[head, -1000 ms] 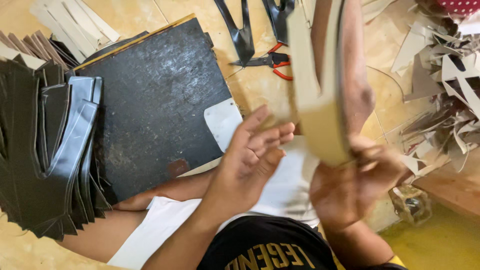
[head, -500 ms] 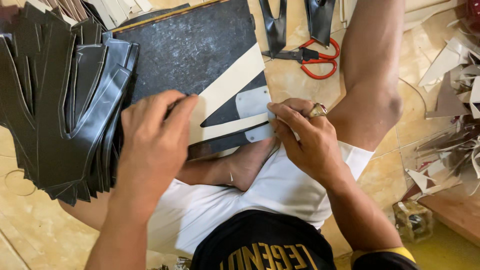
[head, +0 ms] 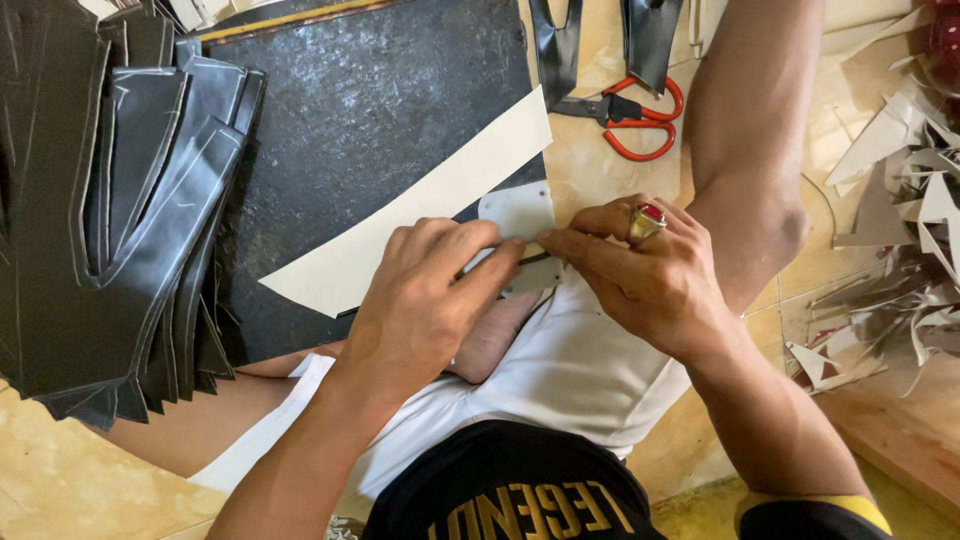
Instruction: The person sits on the floor and repeatedly peels a black strip from the edge of white rectangular material pieces. They use a small white plastic tool to assist in lifting the edge and separate the layers by hand, placing the finished pieces aside.
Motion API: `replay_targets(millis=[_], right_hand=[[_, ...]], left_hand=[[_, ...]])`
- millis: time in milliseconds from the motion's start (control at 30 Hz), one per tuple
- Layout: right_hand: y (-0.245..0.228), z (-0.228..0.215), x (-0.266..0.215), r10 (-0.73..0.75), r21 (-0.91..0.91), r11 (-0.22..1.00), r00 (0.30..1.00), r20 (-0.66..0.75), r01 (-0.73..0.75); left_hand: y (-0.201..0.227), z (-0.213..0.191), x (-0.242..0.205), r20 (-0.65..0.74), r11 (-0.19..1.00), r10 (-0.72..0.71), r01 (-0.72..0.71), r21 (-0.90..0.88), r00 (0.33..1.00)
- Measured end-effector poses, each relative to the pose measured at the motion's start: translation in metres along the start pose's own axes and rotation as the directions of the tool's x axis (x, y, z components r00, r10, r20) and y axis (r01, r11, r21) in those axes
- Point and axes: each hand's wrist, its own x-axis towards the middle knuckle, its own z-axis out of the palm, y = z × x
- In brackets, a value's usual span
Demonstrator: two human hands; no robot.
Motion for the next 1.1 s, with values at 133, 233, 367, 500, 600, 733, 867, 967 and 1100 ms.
replay_targets(millis=[133, 233, 367, 500, 600, 733, 867, 967, 1100], right_hand=[[0.002, -0.001, -0.001, -0.192, -0.223, 0.955, 0.981, 0.034, 0.194], [0.005, -0.004, -0.006, -0.187, -0.266, 0.944, 0.98, 0.065, 0.198], [0.011, 0.014, -0.019, 0.24, 0.184, 0.955, 0.97, -0.027, -0.231], [0.002, 0.053, -0.029, 0.642, 0.647, 0.529, 0.757, 0.118, -0.55], [-0.003, 0.072, -0.025, 0.748, 0.734, 0.375, 0.653, 0.121, -0.566], [0.002, 0.07, -0.022, 0.78, 0.798, 0.178, 0.576, 0.243, -0.576], [0.007, 0.068, -0.02, 0.769, 0.795, 0.132, 0.567, 0.295, -0.592], [0.011, 0.07, -0.018, 0.761, 0.8, 0.122, 0.573, 0.305, -0.587], [0.022, 0.075, -0.013, 0.782, 0.8, 0.056, 0.525, 0.337, -0.597]], left_hand=[[-0.001, -0.002, -0.001, 0.077, 0.995, 0.062, -0.068, 0.073, 0.995], [-0.003, -0.003, 0.002, 0.09, 0.988, 0.106, -0.115, 0.099, 0.99], [-0.003, 0.003, 0.007, 0.088, 0.99, 0.112, -0.119, 0.08, 0.99], [0.009, 0.021, 0.012, 0.036, 0.993, 0.05, -0.054, 0.105, 0.998], [0.013, 0.025, 0.013, -0.012, 0.988, 0.025, -0.023, 0.15, 1.0], [0.014, 0.019, 0.007, 0.005, 0.97, 0.0, -0.001, 0.244, 1.0], [0.016, 0.014, -0.001, -0.019, 0.926, 0.012, -0.004, 0.378, 1.0], [0.016, 0.016, -0.004, -0.034, 0.898, 0.004, 0.012, 0.44, 0.999], [0.019, 0.02, -0.004, -0.034, 0.853, 0.009, 0.01, 0.522, 0.999]])
